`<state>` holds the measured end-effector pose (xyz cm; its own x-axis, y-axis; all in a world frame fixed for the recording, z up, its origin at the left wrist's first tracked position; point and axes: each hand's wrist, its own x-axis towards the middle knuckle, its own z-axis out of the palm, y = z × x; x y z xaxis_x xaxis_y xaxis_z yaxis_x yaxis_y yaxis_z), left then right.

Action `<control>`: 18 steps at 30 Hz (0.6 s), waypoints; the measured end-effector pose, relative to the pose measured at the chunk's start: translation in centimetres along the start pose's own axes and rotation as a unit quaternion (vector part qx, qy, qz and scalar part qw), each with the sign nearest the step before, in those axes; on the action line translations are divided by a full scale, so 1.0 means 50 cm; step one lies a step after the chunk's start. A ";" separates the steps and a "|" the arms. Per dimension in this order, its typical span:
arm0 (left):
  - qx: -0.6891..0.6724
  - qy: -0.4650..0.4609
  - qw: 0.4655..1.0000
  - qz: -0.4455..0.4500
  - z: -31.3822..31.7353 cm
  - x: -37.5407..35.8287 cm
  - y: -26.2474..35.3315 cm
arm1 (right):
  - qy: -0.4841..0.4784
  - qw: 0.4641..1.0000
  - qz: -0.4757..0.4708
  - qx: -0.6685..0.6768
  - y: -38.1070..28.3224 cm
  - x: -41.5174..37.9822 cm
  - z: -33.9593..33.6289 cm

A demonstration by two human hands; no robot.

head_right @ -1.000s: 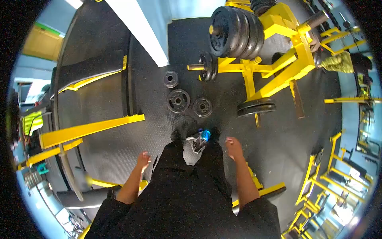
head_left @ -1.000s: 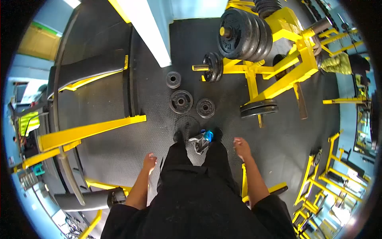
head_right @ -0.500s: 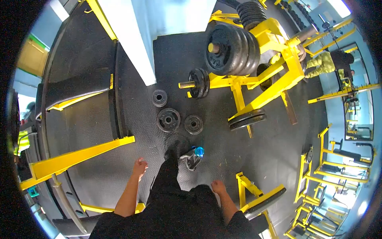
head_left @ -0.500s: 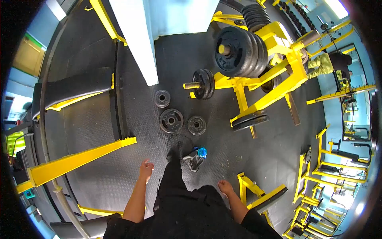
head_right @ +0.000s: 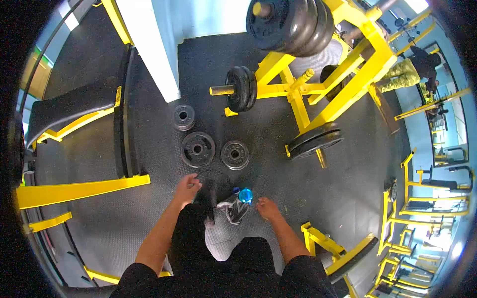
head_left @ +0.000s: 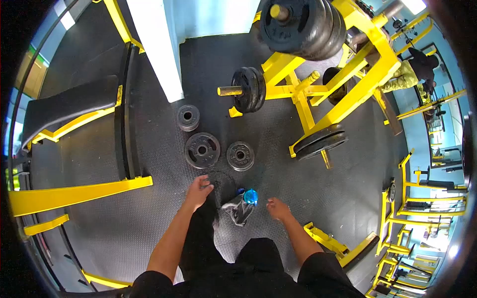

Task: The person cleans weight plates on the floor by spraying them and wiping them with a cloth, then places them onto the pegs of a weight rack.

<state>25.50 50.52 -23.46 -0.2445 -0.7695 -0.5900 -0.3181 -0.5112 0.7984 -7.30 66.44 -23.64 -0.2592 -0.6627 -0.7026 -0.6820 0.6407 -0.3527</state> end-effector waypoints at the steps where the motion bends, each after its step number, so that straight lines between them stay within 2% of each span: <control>1: 0.003 -0.001 1.000 0.006 0.027 0.024 -0.031 | 0.006 1.000 -0.002 0.004 0.024 0.023 0.026; 3: 0.065 -0.122 0.985 0.100 0.072 0.090 -0.072 | 0.011 0.999 -0.037 0.023 0.057 0.092 0.070; 5: 0.153 -0.162 0.957 0.183 0.122 0.089 -0.051 | 0.022 0.997 -0.075 -0.030 0.088 0.151 0.111; 7: 0.158 -0.224 0.949 0.158 0.173 0.104 -0.068 | 0.031 0.990 -0.109 -0.081 0.103 0.201 0.145; 9: 0.196 -0.227 0.938 0.172 0.200 0.107 -0.091 | 0.049 0.995 -0.063 -0.063 0.106 0.242 0.182; 10: 0.199 -0.218 0.939 0.174 0.204 0.121 -0.136 | 0.050 0.994 -0.073 -0.063 0.106 0.260 0.201; 12: 0.316 -0.177 0.886 0.291 0.208 0.162 -0.225 | -0.002 0.994 0.014 -0.107 0.109 0.292 0.228; 13: 0.320 -0.180 0.885 0.288 0.224 0.154 -0.188 | -0.005 0.995 0.015 -0.102 0.126 0.310 0.227; 15: 0.425 -0.160 0.879 0.149 0.238 0.106 -0.124 | -0.096 0.994 0.046 -0.039 0.155 0.326 0.275; 16: 0.377 -0.151 0.898 0.168 0.255 0.100 -0.118 | -0.052 0.997 0.020 -0.056 0.204 0.364 0.341; 17: 0.385 -0.155 0.894 0.167 0.273 0.095 -0.110 | -0.054 0.997 0.021 -0.046 0.219 0.368 0.364; 18: 0.367 -0.163 0.896 0.189 0.289 0.092 -0.102 | -0.012 1.000 0.027 0.001 0.221 0.371 0.383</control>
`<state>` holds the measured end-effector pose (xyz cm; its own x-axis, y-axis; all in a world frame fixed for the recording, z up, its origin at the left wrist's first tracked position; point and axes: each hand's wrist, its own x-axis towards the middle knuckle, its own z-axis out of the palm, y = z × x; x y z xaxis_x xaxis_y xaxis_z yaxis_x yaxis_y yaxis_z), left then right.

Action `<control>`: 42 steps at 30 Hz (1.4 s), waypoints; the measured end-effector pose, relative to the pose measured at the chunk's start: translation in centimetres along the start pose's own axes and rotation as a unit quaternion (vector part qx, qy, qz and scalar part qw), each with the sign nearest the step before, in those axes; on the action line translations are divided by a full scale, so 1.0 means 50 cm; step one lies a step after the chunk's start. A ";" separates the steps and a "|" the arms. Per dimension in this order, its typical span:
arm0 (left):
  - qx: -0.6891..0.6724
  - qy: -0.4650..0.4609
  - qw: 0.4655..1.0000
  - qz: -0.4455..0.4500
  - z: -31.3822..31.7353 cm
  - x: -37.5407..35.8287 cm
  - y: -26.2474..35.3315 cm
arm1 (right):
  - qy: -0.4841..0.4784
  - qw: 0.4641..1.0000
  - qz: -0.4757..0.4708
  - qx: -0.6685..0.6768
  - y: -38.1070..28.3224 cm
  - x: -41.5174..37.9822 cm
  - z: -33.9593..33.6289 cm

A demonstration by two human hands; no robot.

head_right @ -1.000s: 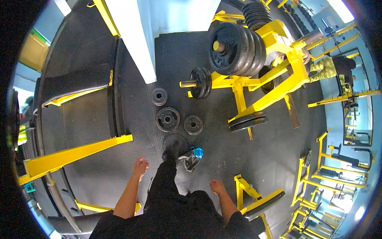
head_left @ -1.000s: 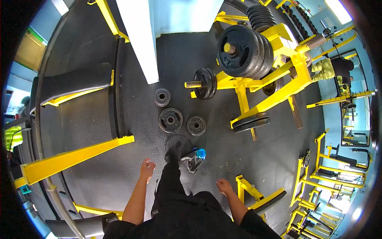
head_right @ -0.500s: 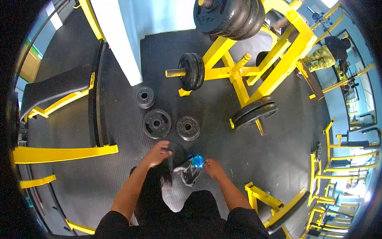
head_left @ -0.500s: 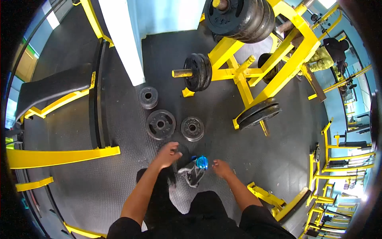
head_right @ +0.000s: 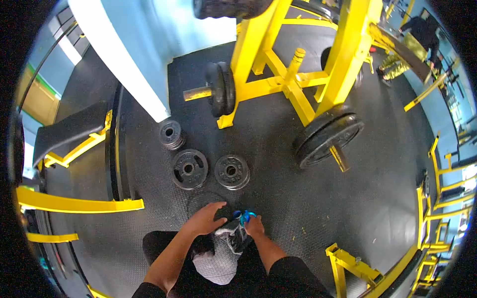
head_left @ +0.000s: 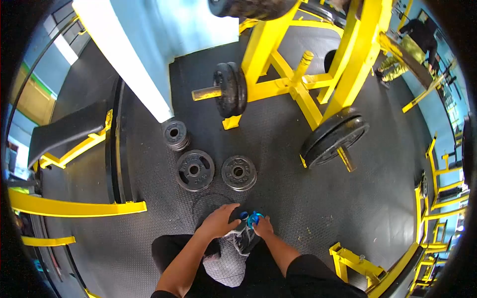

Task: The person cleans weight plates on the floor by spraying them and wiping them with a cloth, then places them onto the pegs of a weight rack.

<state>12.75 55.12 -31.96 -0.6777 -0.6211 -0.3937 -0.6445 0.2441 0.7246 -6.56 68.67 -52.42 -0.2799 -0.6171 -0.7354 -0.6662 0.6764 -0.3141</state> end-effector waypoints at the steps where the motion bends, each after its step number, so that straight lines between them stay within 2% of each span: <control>1: -0.015 0.004 1.000 0.026 0.008 0.010 0.010 | 0.042 0.998 0.008 0.048 0.001 0.005 0.015; 2: -0.007 -0.003 1.000 0.029 0.018 0.015 0.012 | 0.042 0.997 0.011 0.058 0.008 0.004 0.029; 4: 0.000 -0.005 1.000 0.025 0.040 0.012 0.010 | 0.134 0.982 -0.088 0.096 0.018 -0.028 0.039; 5: 0.003 -0.006 1.000 0.026 0.045 0.011 0.012 | 0.136 0.982 -0.087 0.099 0.022 -0.039 0.039; 7: 0.029 -0.052 0.998 -0.028 0.051 -0.002 0.031 | 0.159 0.967 -0.144 0.139 0.027 -0.062 0.040; 8: 0.031 -0.051 0.998 -0.029 0.071 -0.003 0.024 | 0.201 0.952 -0.171 0.154 0.025 -0.071 0.044; 9: 0.048 -0.051 0.997 -0.018 0.092 0.002 0.010 | 0.204 0.951 -0.174 0.156 0.025 -0.083 0.040; 11: 0.074 -0.049 0.996 0.004 0.113 0.009 0.016 | 0.214 0.905 -0.279 0.239 0.012 -0.121 0.012; 12: 0.100 -0.035 0.994 0.001 0.121 0.005 0.052 | 0.238 0.883 -0.294 0.277 0.002 -0.150 -0.001; 14: 0.126 -0.017 0.992 -0.002 0.170 -0.017 0.065 | 0.260 0.871 -0.320 0.268 -0.001 -0.207 -0.014; 16: -0.019 0.040 0.996 0.081 0.208 -0.036 0.052 | 0.291 0.851 -0.350 0.262 -0.012 -0.258 -0.018; 17: -0.013 0.042 0.995 0.089 0.214 -0.054 0.051 | 0.307 0.838 -0.352 0.282 -0.016 -0.288 -0.014; 19: -0.100 0.040 0.993 0.047 0.205 -0.105 0.085 | 0.330 0.822 -0.358 0.297 -0.020 -0.339 0.006; 23: -0.167 0.046 0.983 0.058 0.215 -0.199 0.089 | 0.370 0.781 -0.400 0.306 -0.054 -0.409 0.031; 25: -0.121 0.050 0.986 0.102 0.214 -0.228 0.077 | 0.382 0.763 -0.415 0.317 -0.064 -0.436 0.046; 27: -0.063 0.056 0.991 0.107 0.198 -0.231 0.053 | 0.347 0.809 -0.418 0.225 -0.056 -0.433 0.056; 28: -0.013 0.057 0.993 0.106 0.189 -0.235 0.045 | 0.343 0.811 -0.419 0.221 -0.058 -0.435 0.058; 30: 0.071 0.042 0.993 0.090 0.097 -0.260 0.093 | 0.405 0.764 -0.442 0.238 -0.076 -0.431 0.051; 31: 0.103 0.054 0.990 0.078 0.060 -0.251 0.086 | 0.390 0.770 -0.446 0.235 -0.084 -0.426 0.049; 33: 0.047 0.116 0.991 0.037 -0.018 -0.241 0.084 | 0.266 0.807 -0.402 0.342 -0.096 -0.404 0.040; 36: -0.007 0.331 0.942 0.059 -0.106 -0.213 0.015 | 0.237 0.815 -0.430 0.308 -0.131 -0.320 0.034; 38: 0.052 0.420 0.906 0.009 -0.139 -0.183 -0.074 | 0.200 0.832 -0.419 0.303 -0.173 -0.260 0.022; 42: 0.017 0.415 0.909 -0.025 -0.201 -0.186 -0.110 | 0.129 0.858 -0.412 0.279 -0.260 -0.071 0.063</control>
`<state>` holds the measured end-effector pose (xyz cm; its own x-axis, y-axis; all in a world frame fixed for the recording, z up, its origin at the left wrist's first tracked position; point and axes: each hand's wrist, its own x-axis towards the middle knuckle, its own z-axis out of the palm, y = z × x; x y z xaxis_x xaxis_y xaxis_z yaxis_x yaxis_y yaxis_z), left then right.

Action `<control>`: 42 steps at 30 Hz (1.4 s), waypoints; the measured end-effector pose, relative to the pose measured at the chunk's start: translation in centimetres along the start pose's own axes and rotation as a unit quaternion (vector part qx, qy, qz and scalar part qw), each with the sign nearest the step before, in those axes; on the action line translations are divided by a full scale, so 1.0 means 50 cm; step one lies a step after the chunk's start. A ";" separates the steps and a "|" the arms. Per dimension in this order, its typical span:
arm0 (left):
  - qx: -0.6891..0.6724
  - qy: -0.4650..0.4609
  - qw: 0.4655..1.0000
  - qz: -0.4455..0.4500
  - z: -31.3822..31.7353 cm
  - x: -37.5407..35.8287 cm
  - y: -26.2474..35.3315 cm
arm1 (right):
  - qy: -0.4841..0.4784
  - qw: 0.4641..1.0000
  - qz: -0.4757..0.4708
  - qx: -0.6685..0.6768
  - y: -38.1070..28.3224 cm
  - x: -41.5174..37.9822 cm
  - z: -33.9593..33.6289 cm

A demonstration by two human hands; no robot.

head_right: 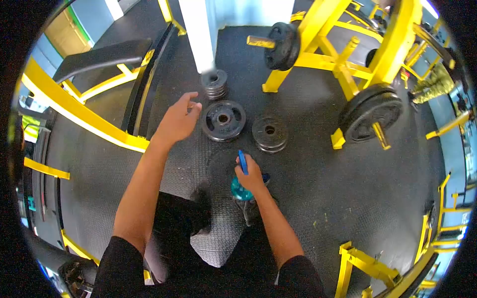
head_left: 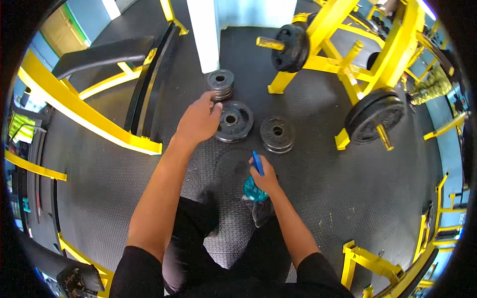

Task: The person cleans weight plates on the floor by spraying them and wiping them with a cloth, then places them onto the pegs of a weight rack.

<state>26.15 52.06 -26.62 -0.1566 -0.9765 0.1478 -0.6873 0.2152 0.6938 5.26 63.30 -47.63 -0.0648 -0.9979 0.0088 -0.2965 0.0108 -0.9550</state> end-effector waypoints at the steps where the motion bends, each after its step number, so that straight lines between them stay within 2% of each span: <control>1: 0.003 -0.002 1.000 -0.013 -0.002 0.007 -0.009 | -0.011 1.000 -0.006 -0.006 0.021 0.034 0.025; 4: 0.022 0.023 0.999 -0.037 -0.007 0.027 -0.025 | -0.033 0.997 0.062 -0.042 0.060 0.129 0.084; 7: 0.013 0.029 0.996 -0.082 -0.005 0.039 -0.032 | -0.046 0.993 0.084 -0.075 0.085 0.191 0.127; 12: 0.007 0.057 0.994 -0.097 0.005 0.048 -0.058 | 0.021 0.992 0.050 -0.111 0.160 0.248 0.187; 16: 0.002 0.054 0.994 -0.095 0.007 0.043 -0.053 | 0.041 0.991 0.055 -0.117 0.182 0.250 0.197; 18: -0.003 0.042 0.993 -0.108 0.006 0.042 -0.053 | 0.079 0.994 -0.042 -0.067 0.182 0.247 0.196; 19: -0.004 0.041 0.994 -0.106 0.006 0.040 -0.055 | 0.081 0.993 -0.042 -0.068 0.178 0.242 0.189; 21: 0.010 0.042 0.993 -0.108 0.005 0.038 -0.062 | 0.014 0.998 0.012 -0.064 0.164 0.227 0.173; 24: 0.007 0.031 0.992 -0.121 0.004 0.037 -0.058 | 0.012 0.994 0.048 -0.097 0.140 0.205 0.164; 28: -0.002 0.032 0.993 -0.111 0.008 0.039 -0.072 | 0.022 0.997 0.010 -0.071 0.143 0.192 0.168; 30: 0.004 0.034 0.993 -0.116 0.010 0.040 -0.074 | 0.036 0.997 -0.047 -0.046 0.148 0.190 0.172; 31: 0.003 0.034 0.993 -0.116 0.009 0.040 -0.074 | 0.036 0.997 -0.047 -0.046 0.150 0.187 0.172; 33: 0.000 0.031 0.993 -0.112 0.007 0.041 -0.074 | 0.004 0.995 0.044 -0.092 0.152 0.178 0.170; 36: -0.027 0.020 0.992 -0.118 0.003 0.042 -0.065 | 0.014 0.991 0.066 -0.115 0.151 0.170 0.173; 37: -0.027 0.019 0.992 -0.119 0.004 0.043 -0.069 | 0.013 0.991 0.067 -0.115 0.150 0.168 0.177; 39: -0.034 0.025 0.994 -0.104 0.009 0.046 -0.076 | 0.047 0.997 -0.023 -0.064 0.135 0.169 0.188; 40: -0.035 0.024 0.994 -0.104 0.010 0.047 -0.076 | 0.048 0.997 -0.023 -0.064 0.123 0.169 0.186; 42: -0.033 0.021 0.993 -0.108 0.009 0.049 -0.073 | -0.017 0.997 0.030 -0.076 0.105 0.172 0.179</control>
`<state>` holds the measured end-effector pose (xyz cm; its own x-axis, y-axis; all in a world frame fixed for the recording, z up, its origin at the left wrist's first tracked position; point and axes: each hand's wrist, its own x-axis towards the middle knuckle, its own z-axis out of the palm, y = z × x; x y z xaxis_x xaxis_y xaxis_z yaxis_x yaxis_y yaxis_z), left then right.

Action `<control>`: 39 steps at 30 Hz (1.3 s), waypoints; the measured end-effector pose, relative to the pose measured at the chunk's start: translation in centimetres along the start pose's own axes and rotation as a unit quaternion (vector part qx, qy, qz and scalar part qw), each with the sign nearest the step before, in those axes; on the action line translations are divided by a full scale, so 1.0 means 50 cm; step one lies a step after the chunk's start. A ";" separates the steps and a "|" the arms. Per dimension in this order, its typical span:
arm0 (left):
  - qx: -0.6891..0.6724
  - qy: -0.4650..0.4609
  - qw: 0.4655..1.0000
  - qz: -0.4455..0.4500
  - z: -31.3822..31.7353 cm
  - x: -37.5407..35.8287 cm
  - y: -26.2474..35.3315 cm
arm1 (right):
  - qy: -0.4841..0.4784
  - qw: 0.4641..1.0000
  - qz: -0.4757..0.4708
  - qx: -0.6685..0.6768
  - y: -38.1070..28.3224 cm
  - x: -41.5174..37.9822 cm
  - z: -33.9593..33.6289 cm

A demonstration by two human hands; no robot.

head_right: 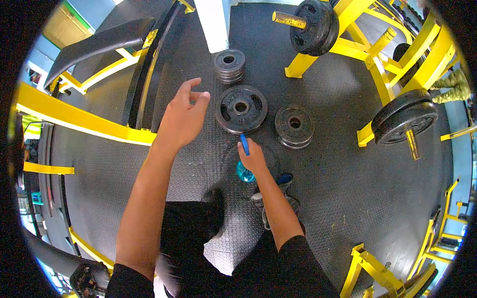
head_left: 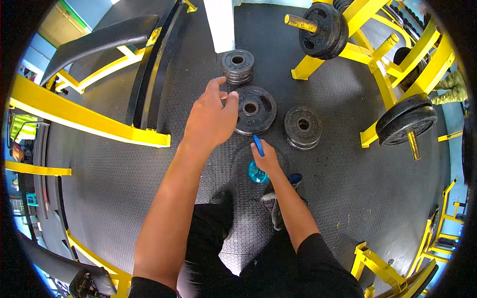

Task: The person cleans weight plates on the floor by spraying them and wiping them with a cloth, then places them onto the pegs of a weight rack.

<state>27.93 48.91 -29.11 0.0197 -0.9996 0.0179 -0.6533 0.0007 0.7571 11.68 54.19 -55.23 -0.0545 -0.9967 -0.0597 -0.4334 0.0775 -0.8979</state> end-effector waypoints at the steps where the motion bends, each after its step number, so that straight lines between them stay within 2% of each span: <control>1: 0.000 -0.001 1.000 0.001 -0.001 0.000 0.004 | 0.001 1.000 0.001 0.000 -0.003 0.000 0.000; 4: 0.005 -0.013 1.000 -0.018 -0.001 0.001 0.011 | -0.020 0.999 0.035 -0.014 -0.012 -0.002 -0.003; 7: 0.013 -0.014 1.000 -0.024 0.002 0.009 0.004 | -0.002 1.000 -0.008 0.020 -0.001 -0.025 -0.019; 9: 0.033 -0.002 0.999 -0.009 0.008 0.017 -0.020 | 0.139 0.978 -0.132 -0.078 0.017 -0.056 -0.050; 12: 0.045 -0.040 0.998 -0.028 0.037 0.031 -0.061 | 0.236 0.935 -0.113 -0.240 0.046 -0.125 -0.143; 13: 0.047 -0.044 0.998 -0.027 0.064 0.033 -0.093 | 0.256 0.935 -0.092 -0.230 0.050 -0.150 -0.178; 14: 0.117 -0.087 0.989 0.005 0.102 0.036 -0.139 | 0.274 0.934 -0.072 -0.219 0.059 -0.170 -0.209; 15: 0.188 -0.130 0.973 0.039 0.139 0.040 -0.184 | 0.277 0.934 -0.070 -0.215 0.076 -0.184 -0.233; 17: 0.269 -0.235 0.930 0.091 0.206 0.053 -0.269 | 0.350 0.900 -0.056 -0.254 0.114 -0.212 -0.268; 18: 0.274 -0.237 0.927 0.099 0.234 0.056 -0.298 | 0.359 0.898 -0.052 -0.250 0.146 -0.229 -0.273; 20: 0.396 -0.288 0.866 0.104 0.296 0.095 -0.327 | 0.406 0.889 -0.079 -0.198 0.231 -0.230 -0.276; 21: 0.398 -0.281 0.865 0.122 0.331 0.129 -0.341 | 0.422 0.881 -0.082 -0.198 0.260 -0.223 -0.277; 23: 0.504 -0.296 0.804 0.114 0.378 0.149 -0.402 | 0.423 0.903 0.032 -0.065 0.306 -0.251 -0.245; 25: 0.539 -0.292 0.779 0.132 0.408 0.151 -0.441 | 0.427 0.902 0.058 -0.036 0.317 -0.273 -0.253; 27: 0.581 -0.225 0.759 0.192 0.433 0.150 -0.479 | 0.352 0.889 0.018 -0.292 0.334 -0.307 -0.273; 28: 0.578 -0.241 0.757 0.190 0.434 0.153 -0.482 | 0.342 0.891 0.030 -0.296 0.341 -0.313 -0.279; 30: 0.524 -0.234 0.799 0.181 0.429 0.160 -0.472 | 0.386 0.917 0.073 -0.068 0.356 -0.308 -0.297; 31: 0.522 -0.243 0.796 0.186 0.435 0.155 -0.461 | 0.388 0.915 0.083 -0.071 0.367 -0.300 -0.310; 33: 0.517 -0.255 0.802 0.155 0.441 0.143 -0.440 | 0.480 0.863 -0.011 -0.155 0.386 -0.282 -0.329; 34: 0.501 -0.221 0.816 0.183 0.447 0.119 -0.438 | 0.484 0.862 -0.006 -0.154 0.390 -0.283 -0.343; 36: 0.483 -0.247 0.823 0.166 0.461 0.074 -0.406 | 0.425 0.885 0.067 -0.177 0.389 -0.300 -0.379; 39: 0.441 -0.276 0.844 0.133 0.501 -0.011 -0.363 | 0.380 0.888 0.089 -0.243 0.378 -0.310 -0.386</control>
<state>20.82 48.79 -59.20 -0.4133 -0.8275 -0.3799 -0.8926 0.4508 -0.0108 -13.02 71.57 -62.85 -0.6721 -0.6788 0.2957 -0.6843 0.4170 -0.5982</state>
